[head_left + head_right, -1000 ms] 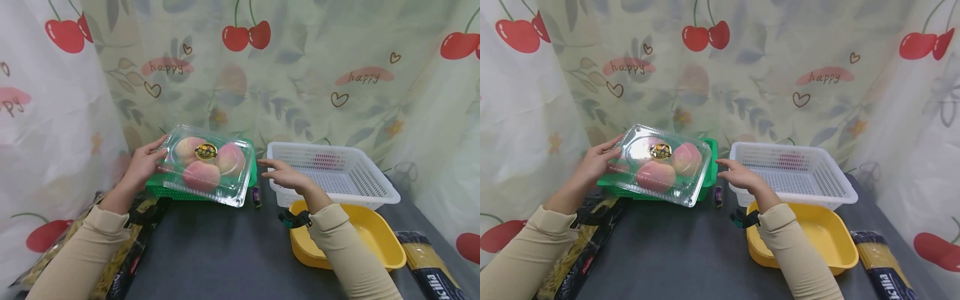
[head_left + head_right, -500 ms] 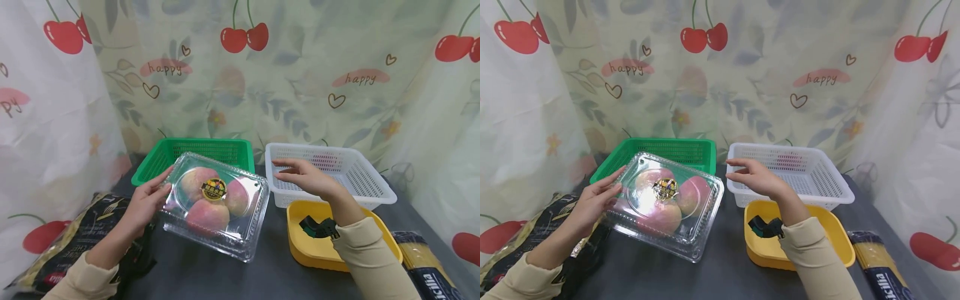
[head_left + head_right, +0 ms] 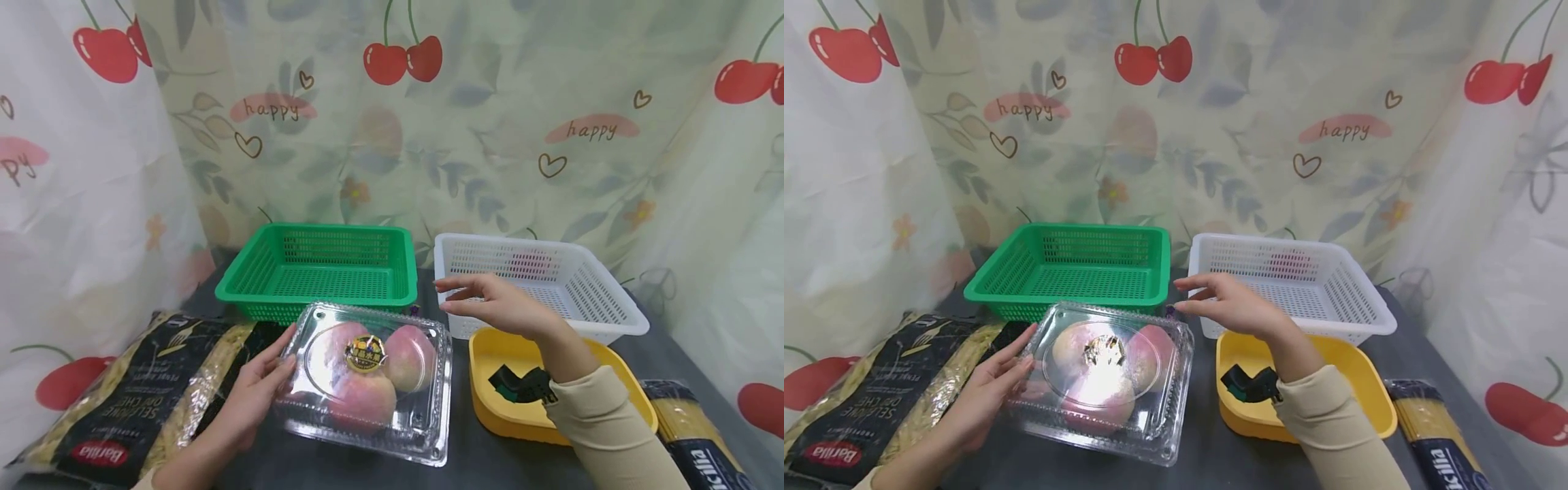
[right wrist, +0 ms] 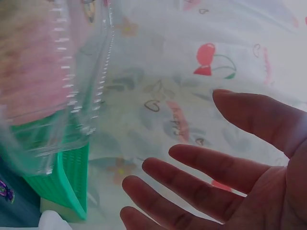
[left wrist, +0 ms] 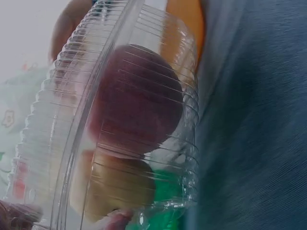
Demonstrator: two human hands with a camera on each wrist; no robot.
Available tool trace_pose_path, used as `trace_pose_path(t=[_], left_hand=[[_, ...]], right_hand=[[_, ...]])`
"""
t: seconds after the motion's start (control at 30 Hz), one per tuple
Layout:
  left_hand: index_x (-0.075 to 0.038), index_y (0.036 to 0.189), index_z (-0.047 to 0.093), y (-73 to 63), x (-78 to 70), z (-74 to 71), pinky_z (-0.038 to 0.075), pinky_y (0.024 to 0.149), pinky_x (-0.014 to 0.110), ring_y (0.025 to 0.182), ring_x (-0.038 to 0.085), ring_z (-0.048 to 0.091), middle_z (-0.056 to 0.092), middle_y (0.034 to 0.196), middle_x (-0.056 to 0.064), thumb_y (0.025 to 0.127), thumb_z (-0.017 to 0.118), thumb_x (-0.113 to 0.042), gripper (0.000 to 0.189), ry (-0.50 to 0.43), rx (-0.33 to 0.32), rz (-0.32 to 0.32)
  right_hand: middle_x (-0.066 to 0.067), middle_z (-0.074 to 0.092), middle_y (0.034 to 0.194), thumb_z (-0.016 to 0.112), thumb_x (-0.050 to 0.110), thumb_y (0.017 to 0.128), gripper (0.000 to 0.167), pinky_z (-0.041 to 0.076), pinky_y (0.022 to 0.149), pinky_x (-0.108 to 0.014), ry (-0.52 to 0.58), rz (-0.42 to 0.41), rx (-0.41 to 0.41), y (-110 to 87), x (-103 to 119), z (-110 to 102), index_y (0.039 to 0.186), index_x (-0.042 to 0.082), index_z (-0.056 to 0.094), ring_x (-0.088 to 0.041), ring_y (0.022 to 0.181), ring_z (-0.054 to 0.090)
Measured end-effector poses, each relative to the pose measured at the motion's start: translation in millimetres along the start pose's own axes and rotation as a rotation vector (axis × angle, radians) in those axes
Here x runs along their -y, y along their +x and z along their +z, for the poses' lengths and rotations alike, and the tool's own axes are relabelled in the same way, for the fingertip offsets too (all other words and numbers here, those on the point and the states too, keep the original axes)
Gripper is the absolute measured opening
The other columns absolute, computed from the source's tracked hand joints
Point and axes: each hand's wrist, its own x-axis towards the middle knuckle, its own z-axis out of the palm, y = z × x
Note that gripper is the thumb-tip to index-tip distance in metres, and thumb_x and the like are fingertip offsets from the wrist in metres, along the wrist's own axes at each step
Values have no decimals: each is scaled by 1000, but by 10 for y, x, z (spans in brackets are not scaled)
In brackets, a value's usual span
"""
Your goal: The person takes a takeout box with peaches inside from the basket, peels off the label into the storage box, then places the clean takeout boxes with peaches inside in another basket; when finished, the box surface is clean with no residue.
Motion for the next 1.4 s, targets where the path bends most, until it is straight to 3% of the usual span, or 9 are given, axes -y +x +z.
trace_pose_path(t=[0.17, 0.3, 0.47, 0.67, 0.8, 0.93, 1.1, 1.27, 1.4], left_hand=[[-26, 147, 29, -77, 132, 88, 49, 59, 24, 55, 4, 43, 41, 70, -1, 98, 45, -16, 53, -55, 12, -58], [-23, 151, 16, -137, 207, 125, 55, 67, 27, 70, 9, 66, 50, 82, 3, 99, 43, -17, 58, -120, 78, -118], [-21, 152, 0, -186, 280, 167, 56, 75, 36, 85, 20, 70, 54, 106, 14, 99, 43, -23, 68, -149, 165, -192], [-1, 149, 2, -182, 323, 215, 55, 77, 40, 91, 27, 68, 48, 124, 27, 94, 53, -34, 82, -173, 148, -294], [2, 147, 7, -187, 315, 205, 55, 75, 40, 90, 22, 67, 45, 129, 29, 93, 54, -34, 81, -143, 130, -337], [-3, 148, 14, -149, 243, 176, 50, 86, 46, 109, 32, 57, 42, 135, 26, 92, 56, -30, 75, 9, 137, -221], [-15, 149, 23, -133, 116, 173, 29, 101, 65, 137, 48, 19, 19, 152, 21, 89, 61, -36, 74, 324, 206, -12], [-17, 149, 23, -128, 37, 264, 9, 106, 68, 142, 42, 7, 8, 156, 20, 88, 55, -50, 77, 640, 307, 138], [-10, 148, 24, -96, 15, 377, 3, 110, 64, 144, 36, 0, 5, 156, 17, 90, 48, -54, 77, 770, 319, 225]], right_hand=[[-13, 54, 134, 58, 29, 92, 47, 47, 95, -45, -29, -6, 36, 47, -6, 96, 132, 6, 52, -29, 117, 55], [-12, 59, 128, 59, 28, 91, 45, 49, 92, -40, -44, -21, 97, 107, -15, 193, 130, 5, 55, -26, 112, 57], [-12, 63, 122, 62, 25, 89, 45, 51, 88, -34, -58, -44, 184, 192, -28, 317, 128, 4, 56, -22, 104, 62], [-12, 65, 118, 65, 20, 87, 40, 53, 81, -25, -118, -68, 285, 327, 1, 457, 123, 3, 60, -14, 94, 66], [-13, 65, 116, 66, 15, 85, 37, 52, 79, -20, -159, -85, 340, 421, 48, 555, 120, 1, 62, -11, 93, 65], [-11, 67, 113, 69, 12, 83, 35, 51, 79, -19, -219, -74, 382, 489, 104, 632, 116, 1, 65, -15, 95, 64], [-12, 67, 111, 70, 10, 81, 33, 51, 78, -19, -310, -111, 428, 565, 189, 713, 113, 0, 66, -21, 98, 64], [-8, 70, 103, 70, 8, 80, 28, 50, 76, -19, -347, -121, 441, 639, 243, 782, 107, 2, 69, -17, 93, 64], [-6, 71, 99, 70, 10, 81, 23, 51, 73, -18, -322, -127, 448, 707, 232, 817, 103, 3, 71, -10, 87, 63]])
